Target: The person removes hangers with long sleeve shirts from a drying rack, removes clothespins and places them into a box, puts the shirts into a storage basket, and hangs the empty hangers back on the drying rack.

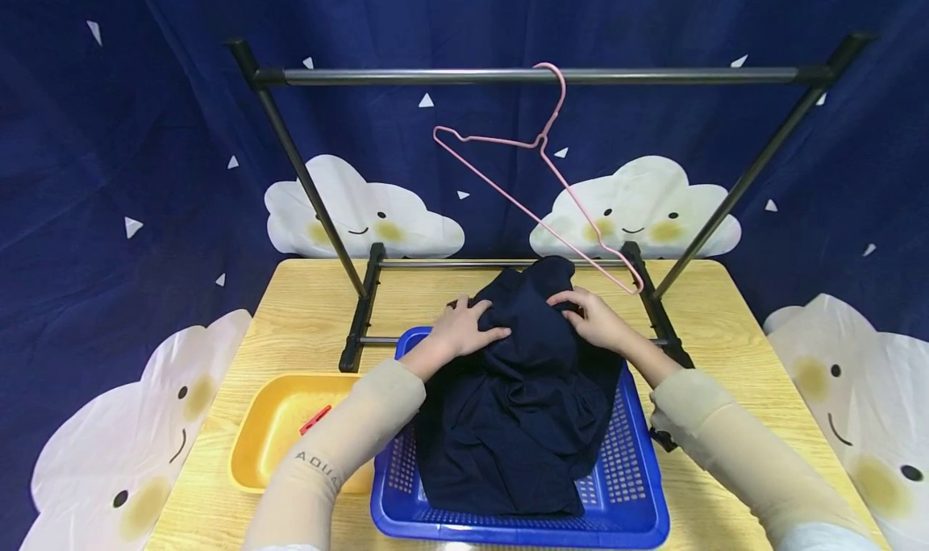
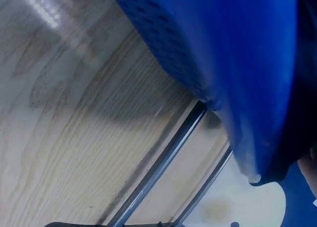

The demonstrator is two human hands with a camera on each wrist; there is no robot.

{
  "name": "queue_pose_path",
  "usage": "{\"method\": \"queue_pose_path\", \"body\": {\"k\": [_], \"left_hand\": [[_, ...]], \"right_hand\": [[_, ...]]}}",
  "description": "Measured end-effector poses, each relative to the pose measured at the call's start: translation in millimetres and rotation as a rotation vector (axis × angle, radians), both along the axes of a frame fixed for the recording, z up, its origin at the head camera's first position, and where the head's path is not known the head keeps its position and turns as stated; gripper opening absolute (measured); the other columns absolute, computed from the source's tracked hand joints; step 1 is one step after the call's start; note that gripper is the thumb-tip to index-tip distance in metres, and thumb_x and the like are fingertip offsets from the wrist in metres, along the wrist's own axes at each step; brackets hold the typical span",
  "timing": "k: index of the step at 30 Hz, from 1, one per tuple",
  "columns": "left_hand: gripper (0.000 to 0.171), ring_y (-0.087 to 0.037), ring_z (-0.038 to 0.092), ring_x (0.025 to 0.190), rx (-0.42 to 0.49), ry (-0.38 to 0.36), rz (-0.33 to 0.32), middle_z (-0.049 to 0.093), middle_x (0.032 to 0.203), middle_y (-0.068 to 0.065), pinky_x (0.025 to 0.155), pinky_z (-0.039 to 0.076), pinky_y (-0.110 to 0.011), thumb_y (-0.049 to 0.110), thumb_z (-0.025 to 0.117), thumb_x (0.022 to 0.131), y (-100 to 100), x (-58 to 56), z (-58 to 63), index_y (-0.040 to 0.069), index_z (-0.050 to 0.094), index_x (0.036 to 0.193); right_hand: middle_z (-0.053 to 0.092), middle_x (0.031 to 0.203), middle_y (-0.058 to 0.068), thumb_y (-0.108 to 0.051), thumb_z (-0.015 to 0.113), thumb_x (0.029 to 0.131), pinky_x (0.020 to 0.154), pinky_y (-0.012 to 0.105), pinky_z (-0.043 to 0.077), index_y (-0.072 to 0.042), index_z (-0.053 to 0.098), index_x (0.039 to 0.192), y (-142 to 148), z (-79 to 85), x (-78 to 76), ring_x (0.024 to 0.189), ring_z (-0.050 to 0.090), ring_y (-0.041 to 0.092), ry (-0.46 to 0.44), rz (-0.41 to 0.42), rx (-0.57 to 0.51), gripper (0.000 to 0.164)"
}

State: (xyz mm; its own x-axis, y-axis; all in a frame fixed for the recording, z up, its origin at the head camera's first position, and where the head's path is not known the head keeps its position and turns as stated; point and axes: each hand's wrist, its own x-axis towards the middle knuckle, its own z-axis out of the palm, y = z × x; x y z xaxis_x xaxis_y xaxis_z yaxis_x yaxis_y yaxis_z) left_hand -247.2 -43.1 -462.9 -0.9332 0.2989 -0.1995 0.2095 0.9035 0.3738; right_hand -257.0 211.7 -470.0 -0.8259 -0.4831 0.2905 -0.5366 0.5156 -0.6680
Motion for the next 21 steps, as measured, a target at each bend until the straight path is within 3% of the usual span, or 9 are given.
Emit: {"method": "queue_pose_path", "body": {"k": [3, 10, 13, 16, 21], "left_hand": [[0.065, -0.037, 0.041, 0.116, 0.114, 0.063, -0.059, 0.038, 0.131, -0.019, 0.092, 0.039, -0.046, 0.051, 0.06, 0.081, -0.7, 0.5, 3.3, 0.016, 0.044, 0.134], [0.047, -0.029, 0.052, 0.102, 0.308, 0.201, -0.192, 0.05, 0.113, -0.018, 0.09, 0.043, -0.037, 0.019, 0.074, 0.075, -5.3, 1.9, 9.5, 0.004, 0.057, 0.116], [0.048, -0.029, 0.053, 0.103, 0.354, 0.205, -0.196, 0.051, 0.115, -0.018, 0.09, 0.043, -0.037, 0.008, 0.074, 0.074, -8.3, 2.7, 11.1, 0.003, 0.055, 0.117], [0.051, -0.028, 0.053, 0.099, 0.394, 0.223, -0.192, 0.051, 0.113, -0.019, 0.084, 0.045, -0.036, -0.002, 0.069, 0.074, -10.8, 4.6, 13.3, 0.003, 0.05, 0.121], [0.049, -0.024, 0.052, 0.087, 0.415, 0.291, -0.231, 0.054, 0.107, -0.017, 0.073, 0.046, -0.033, -0.008, 0.06, 0.076, -15.7, 12.5, 19.0, 0.005, 0.05, 0.122]], "right_hand": [[0.059, 0.102, 0.016, 0.018, 0.054, 0.078, 0.079, 0.035, 0.039, -0.002, 0.064, 0.102, -2.2, 2.9, 5.1, 0.094, 0.053, 0.027, 0.127, 0.016, -0.034, 0.033], [0.055, 0.092, 0.01, 0.017, 0.057, 0.076, 0.063, 0.024, 0.036, -0.009, 0.065, 0.1, -14.5, 17.7, 22.4, 0.071, 0.045, 0.014, 0.374, 0.123, 0.003, 0.036], [0.053, 0.087, 0.008, 0.015, 0.056, 0.078, 0.059, 0.022, 0.035, -0.009, 0.066, 0.1, -20.9, 23.3, 31.8, 0.062, 0.038, 0.009, 0.448, 0.182, 0.013, 0.034], [0.047, 0.082, 0.006, 0.002, 0.047, 0.089, 0.06, 0.025, 0.035, -0.009, 0.065, 0.101, -27.7, 29.4, 41.9, 0.061, 0.034, 0.011, 0.539, 0.245, 0.045, 0.024], [0.049, 0.084, 0.007, -0.01, 0.031, 0.095, 0.069, 0.036, 0.039, -0.008, 0.064, 0.103, -38.4, 39.3, 61.3, 0.07, 0.043, 0.019, 0.721, 0.317, 0.131, 0.034]]}}
